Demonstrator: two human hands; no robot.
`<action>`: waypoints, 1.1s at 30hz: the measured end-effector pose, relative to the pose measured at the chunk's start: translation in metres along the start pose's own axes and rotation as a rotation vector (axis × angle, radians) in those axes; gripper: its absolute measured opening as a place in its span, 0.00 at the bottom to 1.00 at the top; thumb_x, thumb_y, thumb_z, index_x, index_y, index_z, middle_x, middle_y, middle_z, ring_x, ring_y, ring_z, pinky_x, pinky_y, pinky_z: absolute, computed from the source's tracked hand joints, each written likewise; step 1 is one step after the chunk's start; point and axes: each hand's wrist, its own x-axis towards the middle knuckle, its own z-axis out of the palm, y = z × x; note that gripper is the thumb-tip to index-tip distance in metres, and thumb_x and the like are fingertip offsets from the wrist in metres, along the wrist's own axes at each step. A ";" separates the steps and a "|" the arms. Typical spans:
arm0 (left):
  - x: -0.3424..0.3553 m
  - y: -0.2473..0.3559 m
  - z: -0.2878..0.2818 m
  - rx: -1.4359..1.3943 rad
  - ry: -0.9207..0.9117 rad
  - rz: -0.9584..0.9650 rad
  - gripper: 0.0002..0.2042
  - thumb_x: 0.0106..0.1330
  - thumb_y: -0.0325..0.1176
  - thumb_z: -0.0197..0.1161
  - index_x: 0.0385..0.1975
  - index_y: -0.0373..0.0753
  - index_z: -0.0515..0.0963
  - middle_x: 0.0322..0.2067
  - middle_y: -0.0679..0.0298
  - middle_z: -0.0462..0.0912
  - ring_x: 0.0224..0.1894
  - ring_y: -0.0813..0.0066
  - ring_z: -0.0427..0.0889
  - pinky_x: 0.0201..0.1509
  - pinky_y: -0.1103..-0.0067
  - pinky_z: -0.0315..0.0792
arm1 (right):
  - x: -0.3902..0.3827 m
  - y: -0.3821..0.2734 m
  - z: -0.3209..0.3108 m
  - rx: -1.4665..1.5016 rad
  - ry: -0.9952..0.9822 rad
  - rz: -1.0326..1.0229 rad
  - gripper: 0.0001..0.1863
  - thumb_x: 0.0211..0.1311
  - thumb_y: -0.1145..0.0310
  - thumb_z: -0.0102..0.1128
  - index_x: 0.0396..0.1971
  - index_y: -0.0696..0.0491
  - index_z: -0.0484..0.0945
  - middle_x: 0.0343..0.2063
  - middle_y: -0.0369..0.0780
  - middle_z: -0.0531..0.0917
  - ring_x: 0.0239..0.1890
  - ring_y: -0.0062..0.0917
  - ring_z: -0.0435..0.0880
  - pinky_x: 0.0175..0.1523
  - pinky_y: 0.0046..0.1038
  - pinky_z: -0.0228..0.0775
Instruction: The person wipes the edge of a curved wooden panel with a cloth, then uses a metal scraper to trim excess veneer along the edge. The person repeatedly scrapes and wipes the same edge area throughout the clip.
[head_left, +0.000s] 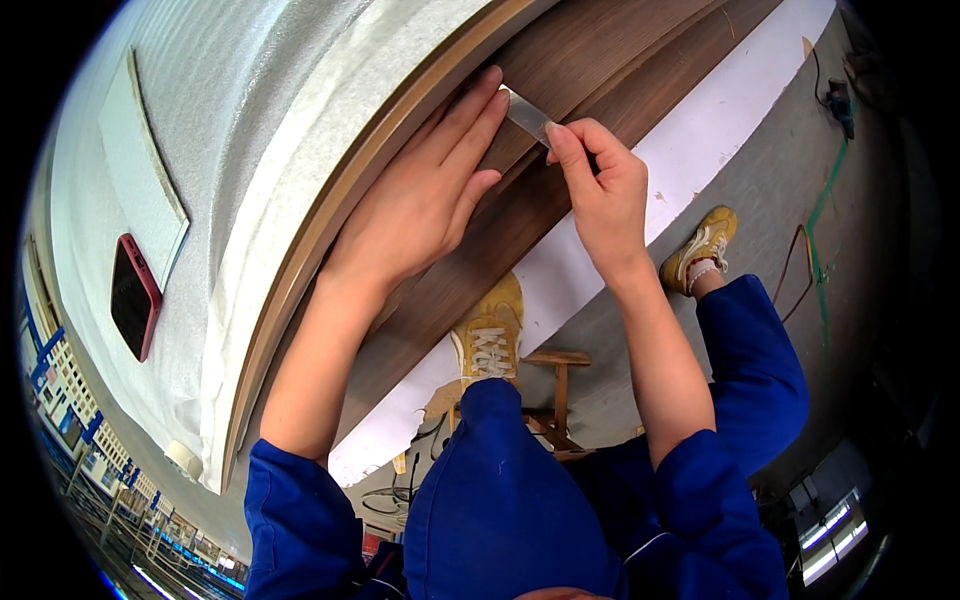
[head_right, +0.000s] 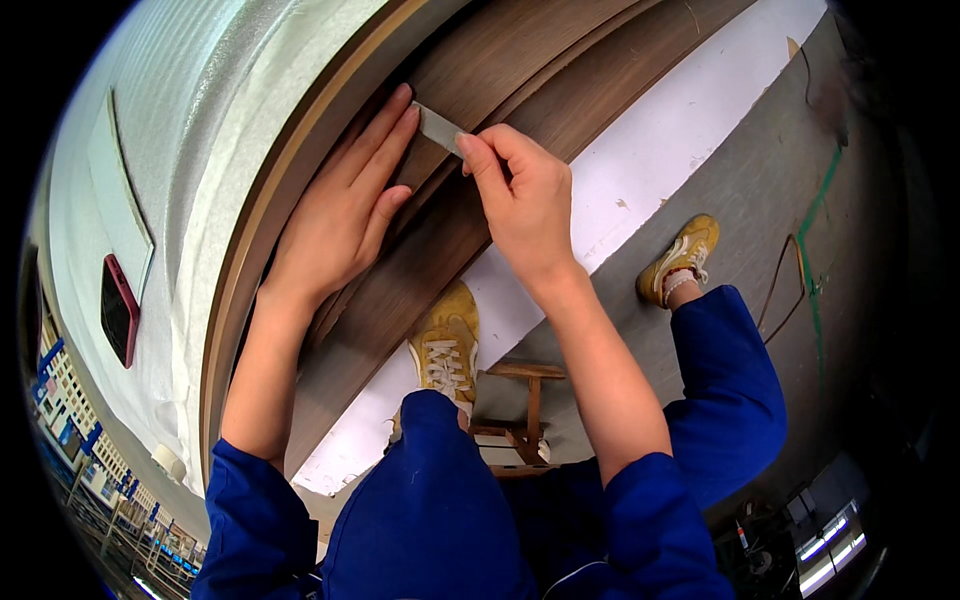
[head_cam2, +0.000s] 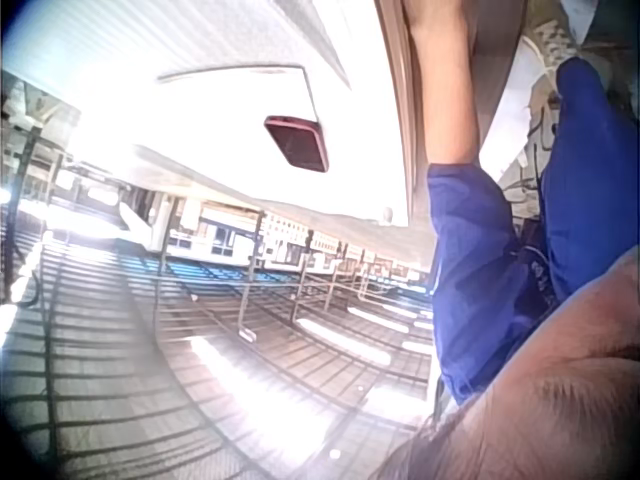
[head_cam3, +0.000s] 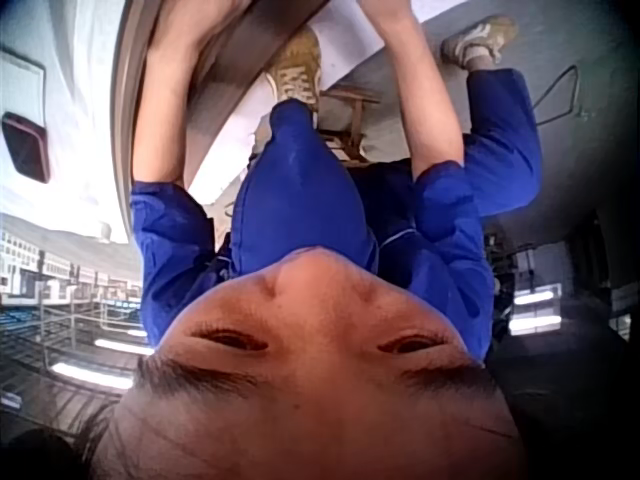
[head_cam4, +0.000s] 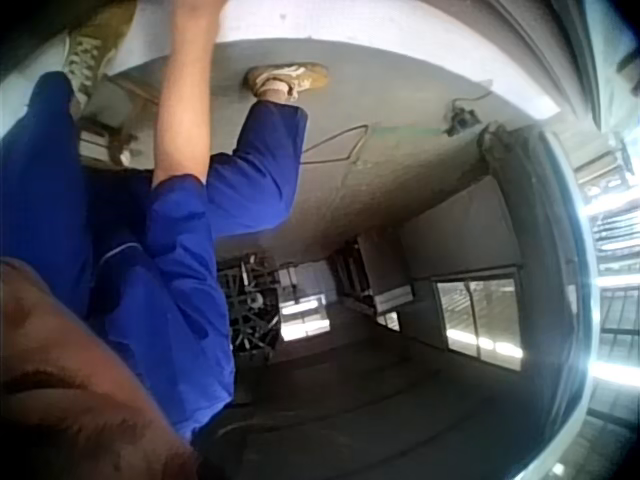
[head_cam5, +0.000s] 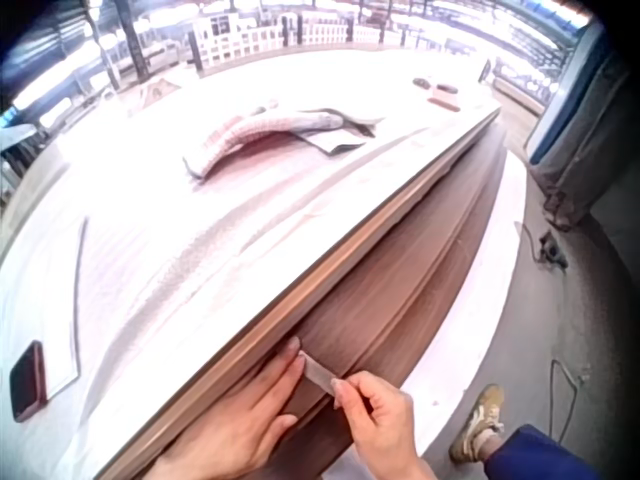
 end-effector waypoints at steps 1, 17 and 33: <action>-0.001 0.000 0.000 0.006 -0.001 0.001 0.28 0.70 0.32 0.54 0.70 0.40 0.61 0.72 0.58 0.56 0.71 0.55 0.60 0.74 0.66 0.56 | -0.001 -0.002 0.000 -0.014 -0.007 0.012 0.14 0.68 0.66 0.60 0.25 0.59 0.77 0.15 0.35 0.73 0.19 0.16 0.66 0.25 0.23 0.58; -0.013 0.001 -0.005 0.026 -0.011 -0.011 0.28 0.70 0.32 0.54 0.70 0.42 0.61 0.72 0.59 0.57 0.72 0.54 0.59 0.74 0.65 0.56 | -0.007 -0.004 0.004 -0.035 -0.029 -0.011 0.13 0.68 0.66 0.60 0.25 0.59 0.77 0.18 0.38 0.76 0.20 0.19 0.69 0.26 0.25 0.61; -0.006 -0.001 -0.003 0.006 0.022 -0.013 0.26 0.71 0.32 0.54 0.69 0.42 0.62 0.72 0.60 0.58 0.70 0.55 0.62 0.72 0.67 0.59 | -0.001 -0.005 0.003 -0.041 -0.019 -0.004 0.14 0.68 0.65 0.60 0.26 0.59 0.77 0.18 0.37 0.76 0.20 0.19 0.69 0.26 0.24 0.61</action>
